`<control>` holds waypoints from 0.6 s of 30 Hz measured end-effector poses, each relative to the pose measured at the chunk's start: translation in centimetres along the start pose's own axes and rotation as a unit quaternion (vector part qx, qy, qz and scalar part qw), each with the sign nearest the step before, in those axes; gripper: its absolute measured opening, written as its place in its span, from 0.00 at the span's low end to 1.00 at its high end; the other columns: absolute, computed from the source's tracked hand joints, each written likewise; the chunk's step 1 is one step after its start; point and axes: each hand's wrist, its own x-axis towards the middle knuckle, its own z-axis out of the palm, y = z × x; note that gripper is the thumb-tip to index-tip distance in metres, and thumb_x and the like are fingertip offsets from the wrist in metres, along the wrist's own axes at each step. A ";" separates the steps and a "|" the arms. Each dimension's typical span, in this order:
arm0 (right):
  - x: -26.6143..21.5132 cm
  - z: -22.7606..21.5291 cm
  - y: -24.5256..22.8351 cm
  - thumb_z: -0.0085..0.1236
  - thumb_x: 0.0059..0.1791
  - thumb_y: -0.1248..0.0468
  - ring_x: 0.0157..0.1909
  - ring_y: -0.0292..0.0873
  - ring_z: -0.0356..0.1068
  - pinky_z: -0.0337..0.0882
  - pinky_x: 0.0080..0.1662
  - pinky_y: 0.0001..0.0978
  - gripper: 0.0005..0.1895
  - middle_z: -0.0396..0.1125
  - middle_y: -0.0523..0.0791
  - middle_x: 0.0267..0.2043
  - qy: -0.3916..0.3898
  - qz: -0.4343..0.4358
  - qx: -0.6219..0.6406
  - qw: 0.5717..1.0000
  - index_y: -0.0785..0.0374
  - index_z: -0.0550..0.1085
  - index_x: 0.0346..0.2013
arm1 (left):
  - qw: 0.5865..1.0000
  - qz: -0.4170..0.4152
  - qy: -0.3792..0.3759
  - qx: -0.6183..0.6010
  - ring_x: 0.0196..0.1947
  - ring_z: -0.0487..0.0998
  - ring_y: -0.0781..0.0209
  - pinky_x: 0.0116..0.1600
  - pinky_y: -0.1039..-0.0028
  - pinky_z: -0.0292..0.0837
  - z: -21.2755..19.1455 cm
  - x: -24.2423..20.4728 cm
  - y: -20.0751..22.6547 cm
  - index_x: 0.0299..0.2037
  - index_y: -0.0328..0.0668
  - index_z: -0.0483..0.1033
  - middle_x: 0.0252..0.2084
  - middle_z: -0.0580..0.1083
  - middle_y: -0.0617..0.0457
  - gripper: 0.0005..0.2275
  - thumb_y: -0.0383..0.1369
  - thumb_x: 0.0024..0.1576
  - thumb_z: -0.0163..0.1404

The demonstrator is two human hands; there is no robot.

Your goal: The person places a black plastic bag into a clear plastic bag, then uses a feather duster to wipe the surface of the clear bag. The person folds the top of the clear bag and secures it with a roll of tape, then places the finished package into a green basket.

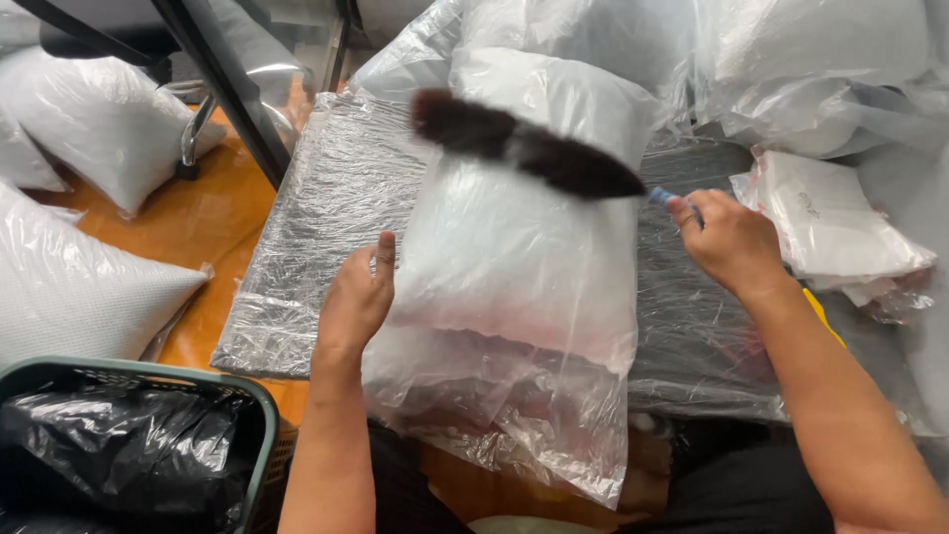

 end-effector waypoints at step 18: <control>-8.2 13.6 2.6 0.34 0.58 0.39 0.57 0.69 0.69 0.68 0.57 0.63 0.27 0.73 0.63 0.48 -0.167 0.273 0.291 0.902 0.53 0.71 0.58 | 0.987 0.008 -0.130 0.092 0.66 0.68 0.31 0.66 0.46 0.65 3.5 1.3 1.4 0.71 0.30 0.54 0.65 0.66 0.27 0.46 0.68 0.57 0.36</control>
